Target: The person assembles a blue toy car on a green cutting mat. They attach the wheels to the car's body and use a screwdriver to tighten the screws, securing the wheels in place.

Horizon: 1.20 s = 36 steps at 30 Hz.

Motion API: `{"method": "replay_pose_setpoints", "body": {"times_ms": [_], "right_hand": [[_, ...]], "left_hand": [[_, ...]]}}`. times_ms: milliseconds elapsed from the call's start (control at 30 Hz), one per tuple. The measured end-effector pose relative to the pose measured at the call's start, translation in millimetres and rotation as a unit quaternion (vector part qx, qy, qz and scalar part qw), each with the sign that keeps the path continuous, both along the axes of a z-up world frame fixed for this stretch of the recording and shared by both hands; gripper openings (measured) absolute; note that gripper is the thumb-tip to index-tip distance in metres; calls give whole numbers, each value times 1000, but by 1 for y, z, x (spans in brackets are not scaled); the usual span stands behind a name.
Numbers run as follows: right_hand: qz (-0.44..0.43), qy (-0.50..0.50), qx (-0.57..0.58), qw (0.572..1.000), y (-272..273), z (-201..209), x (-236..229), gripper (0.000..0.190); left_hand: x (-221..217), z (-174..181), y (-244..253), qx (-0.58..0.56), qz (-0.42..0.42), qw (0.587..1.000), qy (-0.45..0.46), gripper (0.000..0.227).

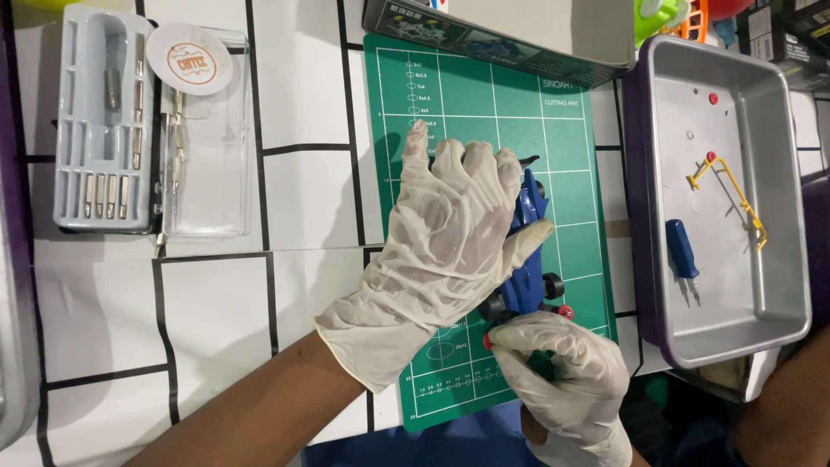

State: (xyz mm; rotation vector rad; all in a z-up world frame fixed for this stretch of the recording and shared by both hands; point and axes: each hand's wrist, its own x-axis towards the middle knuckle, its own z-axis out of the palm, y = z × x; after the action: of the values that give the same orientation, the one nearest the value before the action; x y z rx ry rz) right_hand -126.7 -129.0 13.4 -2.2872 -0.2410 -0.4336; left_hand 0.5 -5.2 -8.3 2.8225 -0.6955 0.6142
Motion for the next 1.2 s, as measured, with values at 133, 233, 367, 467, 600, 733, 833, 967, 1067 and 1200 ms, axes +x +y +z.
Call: {"method": "replay_pose_setpoints", "body": {"times_ms": [133,233,367,467,600,733,833,967,1067,1200], "right_hand": [[10,14,2,1000,5,7,4,19],[-9,41,13,999,10,13,6,17],[5,45,16,999,8,12,8,16],[-18,47,43,998,9,10,5,16],[-22,52,40,998,8,8,3,14],[-10,52,70,996,5,5,2,15],[2,27,35,999,3,4,2,16],[-3,18,19,1000,3,5,2,19],[3,33,57,998,4,5,2,17],[14,39,19,999,4,10,5,14]], "left_hand": [[1,0,0,-17,-7,1000,3,78],[1,0,0,-12,-7,1000,9,78],[2,0,0,-11,-11,1000,13,80],[1,2,0,-7,1,1000,-1,81],[2,-1,-2,2,-4,1000,4,81],[2,-2,-2,-8,-6,1000,2,82],[2,-1,-2,-4,-2,1000,-3,81],[2,-3,-2,1,-8,1000,5,81],[2,-3,-2,0,-9,1000,5,81],[2,-3,-2,-2,-10,1000,4,81]]}}
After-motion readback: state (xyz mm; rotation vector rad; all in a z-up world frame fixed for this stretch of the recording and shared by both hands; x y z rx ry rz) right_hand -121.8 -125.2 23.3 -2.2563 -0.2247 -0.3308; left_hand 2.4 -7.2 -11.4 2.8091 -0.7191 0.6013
